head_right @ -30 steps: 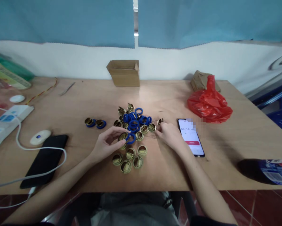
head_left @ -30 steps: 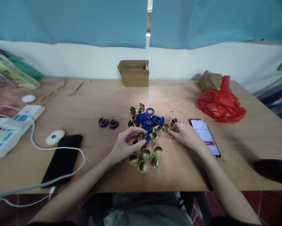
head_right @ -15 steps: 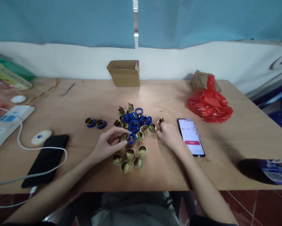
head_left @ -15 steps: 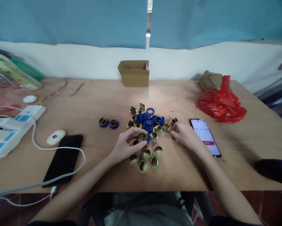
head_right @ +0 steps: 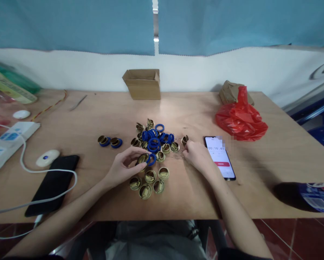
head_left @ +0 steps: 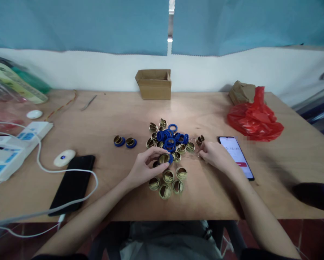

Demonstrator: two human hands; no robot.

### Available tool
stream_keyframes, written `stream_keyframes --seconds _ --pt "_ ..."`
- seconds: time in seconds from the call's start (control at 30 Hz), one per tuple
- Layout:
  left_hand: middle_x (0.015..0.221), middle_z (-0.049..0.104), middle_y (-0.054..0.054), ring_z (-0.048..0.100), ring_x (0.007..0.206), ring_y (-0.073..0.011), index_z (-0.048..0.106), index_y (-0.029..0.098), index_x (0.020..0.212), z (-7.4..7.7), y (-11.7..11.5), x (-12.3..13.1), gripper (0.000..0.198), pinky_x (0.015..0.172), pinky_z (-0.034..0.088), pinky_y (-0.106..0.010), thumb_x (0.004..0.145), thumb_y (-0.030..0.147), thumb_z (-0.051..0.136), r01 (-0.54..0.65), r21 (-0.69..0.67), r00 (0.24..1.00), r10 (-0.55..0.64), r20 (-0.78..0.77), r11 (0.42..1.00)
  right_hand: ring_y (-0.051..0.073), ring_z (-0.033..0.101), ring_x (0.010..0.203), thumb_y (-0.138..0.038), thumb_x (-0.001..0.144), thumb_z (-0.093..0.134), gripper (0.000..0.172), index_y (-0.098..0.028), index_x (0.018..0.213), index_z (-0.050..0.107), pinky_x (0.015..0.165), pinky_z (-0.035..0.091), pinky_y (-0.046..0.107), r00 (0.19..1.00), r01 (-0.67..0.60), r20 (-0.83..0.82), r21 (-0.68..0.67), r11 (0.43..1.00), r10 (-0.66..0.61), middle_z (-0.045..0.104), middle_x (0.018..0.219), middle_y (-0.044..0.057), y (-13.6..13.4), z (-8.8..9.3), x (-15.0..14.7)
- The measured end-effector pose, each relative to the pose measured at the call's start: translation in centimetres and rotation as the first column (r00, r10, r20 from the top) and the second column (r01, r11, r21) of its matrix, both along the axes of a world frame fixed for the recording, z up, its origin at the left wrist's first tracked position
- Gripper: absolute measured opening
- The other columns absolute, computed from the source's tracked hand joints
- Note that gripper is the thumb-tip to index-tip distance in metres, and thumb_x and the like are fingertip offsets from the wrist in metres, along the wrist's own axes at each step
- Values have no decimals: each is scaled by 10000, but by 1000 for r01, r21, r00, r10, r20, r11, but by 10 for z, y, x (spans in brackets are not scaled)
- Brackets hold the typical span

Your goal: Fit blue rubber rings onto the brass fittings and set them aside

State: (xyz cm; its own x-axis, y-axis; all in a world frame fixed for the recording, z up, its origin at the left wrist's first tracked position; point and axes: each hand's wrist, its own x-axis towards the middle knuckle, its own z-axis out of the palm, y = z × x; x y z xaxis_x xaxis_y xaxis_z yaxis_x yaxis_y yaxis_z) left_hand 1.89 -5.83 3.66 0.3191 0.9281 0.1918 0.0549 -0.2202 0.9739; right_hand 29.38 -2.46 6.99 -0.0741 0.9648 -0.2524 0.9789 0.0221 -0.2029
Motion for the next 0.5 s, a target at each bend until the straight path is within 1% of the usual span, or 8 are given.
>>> stream_keyframes --seconds 0.2,0.33,0.4,0.5 --pt "1075 749 -83 733 992 -186 678 180 1090 0 0 0 290 923 596 -286 822 239 769 0 16 1000 0 -4 1000 167 582 552 -131 815 538 131 -160 758 653 549 284 283 996 -9 -83 -5 1000 9 681 611 61 0 5 3" --pt "1068 749 -80 732 991 -182 681 180 1085 1 1 0 288 927 592 -277 817 234 771 -6 21 1000 7 -10 1000 149 583 504 -136 811 548 104 -164 820 648 527 325 264 983 13 -184 -44 999 -21 684 609 30 -1 11 3" --pt "1067 748 -82 731 995 -184 681 177 1082 1 1 0 285 930 590 -278 818 234 771 -5 17 1000 5 -7 1000 148 594 491 -164 820 544 97 -168 868 629 505 365 251 955 23 -292 -92 995 -49 680 617 15 -3 13 3" --pt "1064 748 -82 731 991 -184 678 173 1080 1 0 0 285 927 590 -278 818 235 772 -4 13 1000 4 -4 1000 145 600 482 -184 809 528 104 -177 903 572 456 417 233 858 -7 -504 -200 980 -97 637 604 -13 -5 14 2"
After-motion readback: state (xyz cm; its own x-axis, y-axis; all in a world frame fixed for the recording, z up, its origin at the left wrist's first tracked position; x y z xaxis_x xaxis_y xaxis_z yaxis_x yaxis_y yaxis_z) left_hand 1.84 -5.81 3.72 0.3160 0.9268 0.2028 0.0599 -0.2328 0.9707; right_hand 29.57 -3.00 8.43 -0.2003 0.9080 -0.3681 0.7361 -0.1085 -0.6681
